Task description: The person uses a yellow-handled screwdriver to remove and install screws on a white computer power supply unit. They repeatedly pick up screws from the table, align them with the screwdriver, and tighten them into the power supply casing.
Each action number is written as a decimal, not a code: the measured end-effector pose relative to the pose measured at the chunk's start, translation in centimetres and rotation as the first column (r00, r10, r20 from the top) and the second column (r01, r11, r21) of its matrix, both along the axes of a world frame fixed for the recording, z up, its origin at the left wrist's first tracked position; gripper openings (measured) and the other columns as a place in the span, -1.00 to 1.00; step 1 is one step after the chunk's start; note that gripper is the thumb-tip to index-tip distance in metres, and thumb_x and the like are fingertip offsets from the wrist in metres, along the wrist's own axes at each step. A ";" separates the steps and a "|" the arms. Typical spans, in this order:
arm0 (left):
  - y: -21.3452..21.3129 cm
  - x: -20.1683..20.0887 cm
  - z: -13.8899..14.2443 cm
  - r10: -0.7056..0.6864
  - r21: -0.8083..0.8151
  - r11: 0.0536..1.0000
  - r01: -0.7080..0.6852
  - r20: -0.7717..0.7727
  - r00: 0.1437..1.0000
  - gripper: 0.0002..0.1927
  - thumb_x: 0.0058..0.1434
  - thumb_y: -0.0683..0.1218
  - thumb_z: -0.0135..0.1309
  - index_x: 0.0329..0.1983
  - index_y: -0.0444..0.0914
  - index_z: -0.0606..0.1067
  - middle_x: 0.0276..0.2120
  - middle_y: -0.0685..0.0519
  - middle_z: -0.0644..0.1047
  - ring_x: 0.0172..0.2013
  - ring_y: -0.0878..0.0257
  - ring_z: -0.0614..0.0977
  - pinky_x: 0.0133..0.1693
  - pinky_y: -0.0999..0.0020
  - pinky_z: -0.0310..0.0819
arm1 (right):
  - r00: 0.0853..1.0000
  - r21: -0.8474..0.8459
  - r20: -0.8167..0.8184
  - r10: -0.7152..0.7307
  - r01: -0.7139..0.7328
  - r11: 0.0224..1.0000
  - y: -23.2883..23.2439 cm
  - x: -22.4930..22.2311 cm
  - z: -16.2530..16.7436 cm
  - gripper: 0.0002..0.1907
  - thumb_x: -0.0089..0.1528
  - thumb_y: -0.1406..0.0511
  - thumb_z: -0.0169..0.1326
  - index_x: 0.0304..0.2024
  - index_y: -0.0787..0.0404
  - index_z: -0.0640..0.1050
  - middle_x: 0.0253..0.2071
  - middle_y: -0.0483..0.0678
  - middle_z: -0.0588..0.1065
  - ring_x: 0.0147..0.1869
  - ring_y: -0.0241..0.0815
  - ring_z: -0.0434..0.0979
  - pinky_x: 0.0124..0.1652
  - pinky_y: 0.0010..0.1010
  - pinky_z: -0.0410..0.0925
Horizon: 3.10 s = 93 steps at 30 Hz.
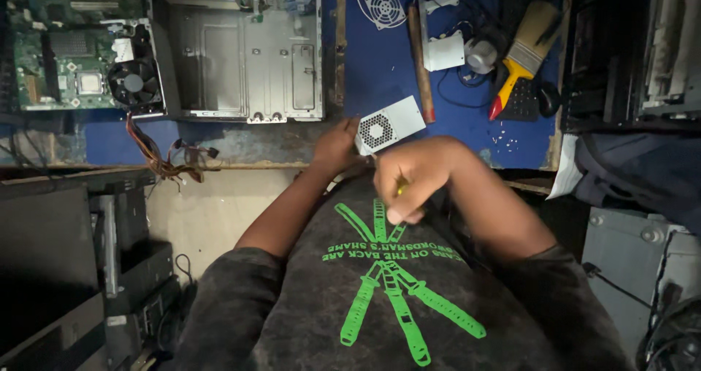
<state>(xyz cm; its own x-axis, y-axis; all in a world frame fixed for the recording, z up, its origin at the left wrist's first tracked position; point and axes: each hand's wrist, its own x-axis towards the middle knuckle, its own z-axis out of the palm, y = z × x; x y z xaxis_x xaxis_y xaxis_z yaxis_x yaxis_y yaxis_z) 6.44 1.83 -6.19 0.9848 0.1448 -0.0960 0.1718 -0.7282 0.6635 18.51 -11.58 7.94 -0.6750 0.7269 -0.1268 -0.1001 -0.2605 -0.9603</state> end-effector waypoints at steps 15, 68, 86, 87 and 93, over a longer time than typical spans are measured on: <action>-0.1 0.8 -0.8 -0.092 0.033 0.995 0.094 -0.060 0.994 0.03 -0.05 0.06 0.46 0.45 -0.29 0.25 0.13 -0.24 0.48 0.06 -0.14 0.58 0.07 0.04 0.49 | 0.539 0.411 -0.141 -0.830 0.795 0.447 -2.0 -2.3 0.0 -0.54 0.54 0.20 -0.12 -0.40 0.32 0.49 -0.36 0.12 0.51 -0.20 0.03 0.53 -0.09 -0.26 0.38; -5.4 -2.9 5.0 -0.272 -0.271 0.906 0.325 0.218 0.937 -0.78 0.21 -0.13 0.22 -0.07 -0.21 0.60 -0.12 -0.08 0.65 -0.11 -0.04 0.68 -0.10 0.15 0.56 | 0.091 0.286 -0.305 -0.948 0.958 0.000 -7.1 -6.0 1.6 -0.35 0.45 -0.14 -0.12 -0.43 0.27 0.41 -0.45 -0.10 0.38 -0.37 -0.18 0.34 -0.31 -0.39 0.27; -7.8 -5.7 0.6 0.562 -0.804 0.521 -0.286 0.071 0.824 -0.84 0.43 -0.25 0.06 0.04 -0.35 0.44 -0.08 -0.12 0.64 -0.06 0.18 0.67 -0.03 0.35 0.57 | -0.698 0.702 0.651 -0.298 0.703 -0.114 -22.6 4.8 -13.3 -0.91 0.25 0.35 0.14 -0.22 0.16 0.65 -0.22 0.08 0.62 -0.13 0.13 0.62 -0.16 -0.19 0.44; -7.8 -5.6 0.8 0.582 -0.804 0.494 -0.330 0.025 0.813 -0.82 0.42 -0.24 0.04 0.05 -0.34 0.43 -0.08 -0.13 0.65 -0.08 0.17 0.67 -0.08 0.36 0.56 | -0.693 0.696 0.644 -0.323 0.706 -0.127 -22.8 5.2 -13.4 -0.91 0.24 0.34 0.15 -0.23 0.17 0.64 -0.24 0.08 0.62 -0.14 0.10 0.63 -0.16 -0.20 0.44; -7.3 -5.1 1.1 0.570 -0.804 0.529 -0.271 0.100 0.816 -0.76 0.48 -0.22 0.01 0.16 -0.37 0.37 -0.02 -0.18 0.60 0.05 0.07 0.67 0.12 0.24 0.57 | -0.681 0.684 0.616 -0.396 0.712 -0.161 -23.1 7.2 -13.4 -0.92 0.22 0.34 0.16 -0.25 0.20 0.63 -0.26 0.06 0.62 -0.19 0.02 0.66 -0.17 -0.25 0.46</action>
<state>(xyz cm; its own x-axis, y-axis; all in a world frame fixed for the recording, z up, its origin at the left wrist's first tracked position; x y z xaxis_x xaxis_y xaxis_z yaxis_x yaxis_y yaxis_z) 1.32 -5.46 -5.14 0.8133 0.5772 -0.0738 -0.0018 0.1294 0.9916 25.69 -34.68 -5.49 0.9989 0.0357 0.0314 0.0474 -0.7866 -0.6156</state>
